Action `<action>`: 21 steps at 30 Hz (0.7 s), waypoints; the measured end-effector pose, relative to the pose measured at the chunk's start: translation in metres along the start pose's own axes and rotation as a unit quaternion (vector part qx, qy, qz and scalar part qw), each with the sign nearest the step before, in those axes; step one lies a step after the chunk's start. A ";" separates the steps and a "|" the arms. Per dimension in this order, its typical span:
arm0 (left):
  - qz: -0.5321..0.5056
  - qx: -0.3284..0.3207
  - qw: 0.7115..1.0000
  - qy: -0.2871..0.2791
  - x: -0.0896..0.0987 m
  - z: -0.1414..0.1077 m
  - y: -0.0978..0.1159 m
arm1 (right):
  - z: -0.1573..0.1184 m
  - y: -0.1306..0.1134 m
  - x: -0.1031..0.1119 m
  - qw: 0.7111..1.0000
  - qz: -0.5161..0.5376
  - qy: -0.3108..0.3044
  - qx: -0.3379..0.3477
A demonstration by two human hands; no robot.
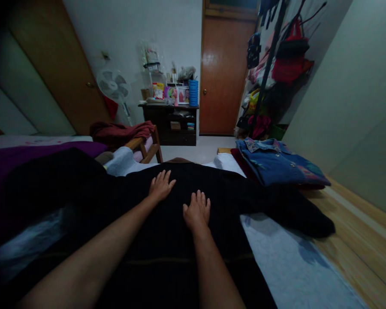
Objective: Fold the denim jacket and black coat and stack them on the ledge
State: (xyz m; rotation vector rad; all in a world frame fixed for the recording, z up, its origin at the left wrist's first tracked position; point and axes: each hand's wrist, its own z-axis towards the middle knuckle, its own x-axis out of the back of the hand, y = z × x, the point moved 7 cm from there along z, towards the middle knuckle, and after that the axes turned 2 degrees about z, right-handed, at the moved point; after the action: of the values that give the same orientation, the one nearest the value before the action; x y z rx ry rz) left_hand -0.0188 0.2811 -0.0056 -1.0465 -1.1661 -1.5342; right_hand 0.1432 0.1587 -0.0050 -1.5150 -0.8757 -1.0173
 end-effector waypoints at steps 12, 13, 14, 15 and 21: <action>0.021 0.063 0.991 -0.118 0.021 -0.106 -0.038 | -0.002 0.001 -0.001 0.998 -0.045 0.035 0.002; 0.020 0.071 0.990 -0.120 0.024 -0.117 -0.041 | -0.003 0.001 -0.001 0.998 -0.049 0.035 0.002; 0.018 0.078 0.989 -0.121 0.027 -0.128 -0.044 | -0.003 0.000 -0.002 0.998 -0.053 0.034 0.004; 0.015 0.085 0.989 -0.123 0.030 -0.139 -0.046 | -0.003 0.000 -0.002 0.998 -0.056 0.030 0.007; 0.005 0.078 0.980 -0.185 0.053 -0.202 -0.050 | 0.004 0.005 0.009 0.995 -0.063 -0.069 0.025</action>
State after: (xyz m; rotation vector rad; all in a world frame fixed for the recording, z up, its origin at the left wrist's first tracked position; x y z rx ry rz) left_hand -0.0985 0.0817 -0.0033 -1.2612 -1.5053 -1.2474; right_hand 0.1522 0.1616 0.0012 -1.5162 -1.0994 -0.9819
